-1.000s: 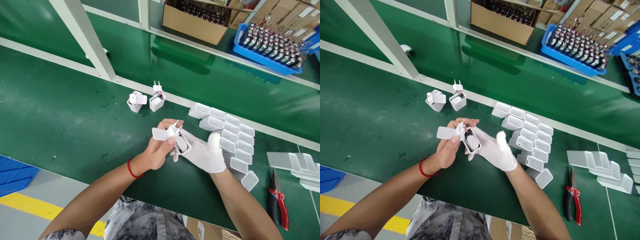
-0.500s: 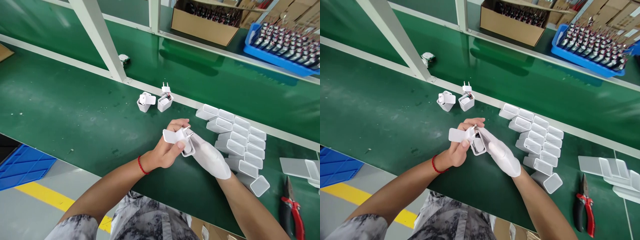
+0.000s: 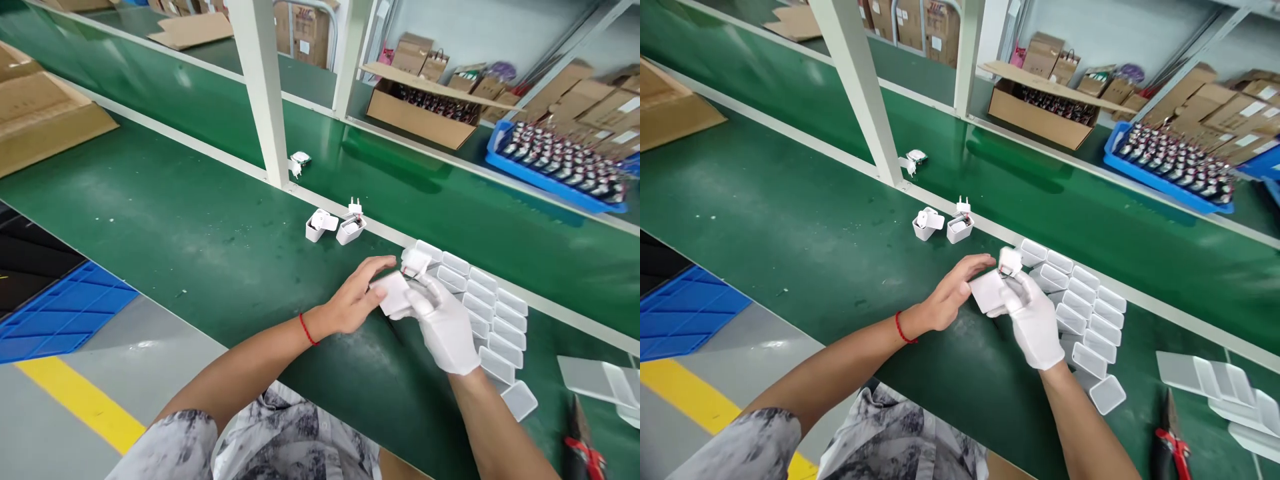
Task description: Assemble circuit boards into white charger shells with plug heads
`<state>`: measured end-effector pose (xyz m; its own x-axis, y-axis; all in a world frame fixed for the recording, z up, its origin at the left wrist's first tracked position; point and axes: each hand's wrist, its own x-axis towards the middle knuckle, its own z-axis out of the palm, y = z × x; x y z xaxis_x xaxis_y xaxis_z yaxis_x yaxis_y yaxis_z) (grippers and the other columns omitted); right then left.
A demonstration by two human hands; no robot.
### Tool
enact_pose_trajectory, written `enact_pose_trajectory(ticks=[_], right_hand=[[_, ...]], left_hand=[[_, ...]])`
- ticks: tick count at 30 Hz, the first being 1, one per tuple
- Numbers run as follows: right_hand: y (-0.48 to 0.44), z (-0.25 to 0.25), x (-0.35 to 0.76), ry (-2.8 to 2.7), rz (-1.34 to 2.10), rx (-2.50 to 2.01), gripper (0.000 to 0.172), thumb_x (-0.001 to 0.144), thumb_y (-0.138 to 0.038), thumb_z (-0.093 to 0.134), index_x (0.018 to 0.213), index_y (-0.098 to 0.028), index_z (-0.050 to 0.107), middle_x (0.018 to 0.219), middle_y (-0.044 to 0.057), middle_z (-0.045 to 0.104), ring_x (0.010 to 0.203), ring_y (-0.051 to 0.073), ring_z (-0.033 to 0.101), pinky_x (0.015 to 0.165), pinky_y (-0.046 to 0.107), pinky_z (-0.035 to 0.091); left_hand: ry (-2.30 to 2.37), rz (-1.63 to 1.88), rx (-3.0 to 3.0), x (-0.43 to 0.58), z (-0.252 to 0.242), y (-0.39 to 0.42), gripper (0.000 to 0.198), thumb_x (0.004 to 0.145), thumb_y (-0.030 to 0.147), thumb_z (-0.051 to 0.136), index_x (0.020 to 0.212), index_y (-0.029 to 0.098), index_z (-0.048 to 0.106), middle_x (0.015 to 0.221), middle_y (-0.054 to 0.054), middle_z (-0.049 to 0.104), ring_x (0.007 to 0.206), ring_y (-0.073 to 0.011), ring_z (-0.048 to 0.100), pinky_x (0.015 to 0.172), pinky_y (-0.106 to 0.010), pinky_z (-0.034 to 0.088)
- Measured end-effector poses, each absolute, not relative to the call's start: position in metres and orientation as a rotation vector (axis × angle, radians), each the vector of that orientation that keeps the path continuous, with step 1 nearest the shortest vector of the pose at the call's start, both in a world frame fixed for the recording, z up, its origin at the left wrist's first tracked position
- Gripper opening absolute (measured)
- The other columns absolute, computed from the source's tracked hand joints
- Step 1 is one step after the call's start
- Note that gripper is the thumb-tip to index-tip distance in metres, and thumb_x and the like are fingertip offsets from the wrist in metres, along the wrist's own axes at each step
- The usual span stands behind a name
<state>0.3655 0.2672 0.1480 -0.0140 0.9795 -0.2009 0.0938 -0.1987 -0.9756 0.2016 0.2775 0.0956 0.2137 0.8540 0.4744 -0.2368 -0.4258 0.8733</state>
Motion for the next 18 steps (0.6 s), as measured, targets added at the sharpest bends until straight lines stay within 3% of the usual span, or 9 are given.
enact_pose_trajectory(ticks=[4,7,10,13,18], right_hand=[[0.280,0.157,0.380,-0.864,1.410,-1.248,0.034,0.073,-0.042,0.079,0.098,-0.020,0.072,0.097,0.006,0.074,0.076,0.020,0.072,0.053,0.026,0.061],[0.285,0.168,0.391,-0.770,1.459,-1.265,0.023,0.079,-0.038,0.073,0.096,-0.022,0.072,0.096,0.005,0.075,0.074,0.018,0.073,0.051,0.020,0.060],[0.283,0.177,0.396,-0.665,1.498,-1.294,0.017,0.087,-0.032,0.063,0.098,-0.024,0.072,0.098,0.003,0.076,0.073,0.015,0.073,0.050,0.018,0.060],[0.281,0.182,0.398,-0.615,1.506,-1.303,0.021,0.091,-0.029,0.056,0.103,-0.024,0.072,0.106,0.004,0.074,0.082,0.015,0.073,0.062,0.022,0.064],[0.283,0.185,0.399,-0.891,1.421,-1.303,0.023,0.088,-0.034,0.061,0.108,-0.026,0.071,0.124,0.005,0.068,0.112,0.022,0.066,0.086,0.036,0.063]], left_hand=[[0.726,1.515,1.346,0.205,0.093,0.277,0.049,0.100,0.056,0.035,0.124,0.018,0.056,0.118,-0.012,0.061,0.112,-0.0241,0.061,0.099,-0.041,0.052],[0.764,1.430,1.376,0.207,0.090,0.276,0.047,0.101,0.054,0.034,0.115,0.017,0.059,0.099,-0.009,0.065,0.093,-0.0201,0.065,0.084,-0.036,0.055],[0.784,1.306,1.572,0.207,0.092,0.271,0.046,0.102,0.051,0.032,0.110,0.016,0.061,0.092,-0.008,0.066,0.086,-0.0193,0.064,0.081,-0.035,0.054],[0.794,1.227,1.728,0.207,0.097,0.267,0.041,0.103,0.044,0.032,0.103,0.016,0.062,0.089,-0.008,0.066,0.084,-0.0181,0.063,0.079,-0.032,0.053],[0.948,1.046,1.926,0.214,0.095,0.265,0.021,0.094,0.032,0.048,0.090,0.017,0.063,0.087,-0.006,0.068,0.083,-0.0182,0.064,0.077,-0.030,0.053]])
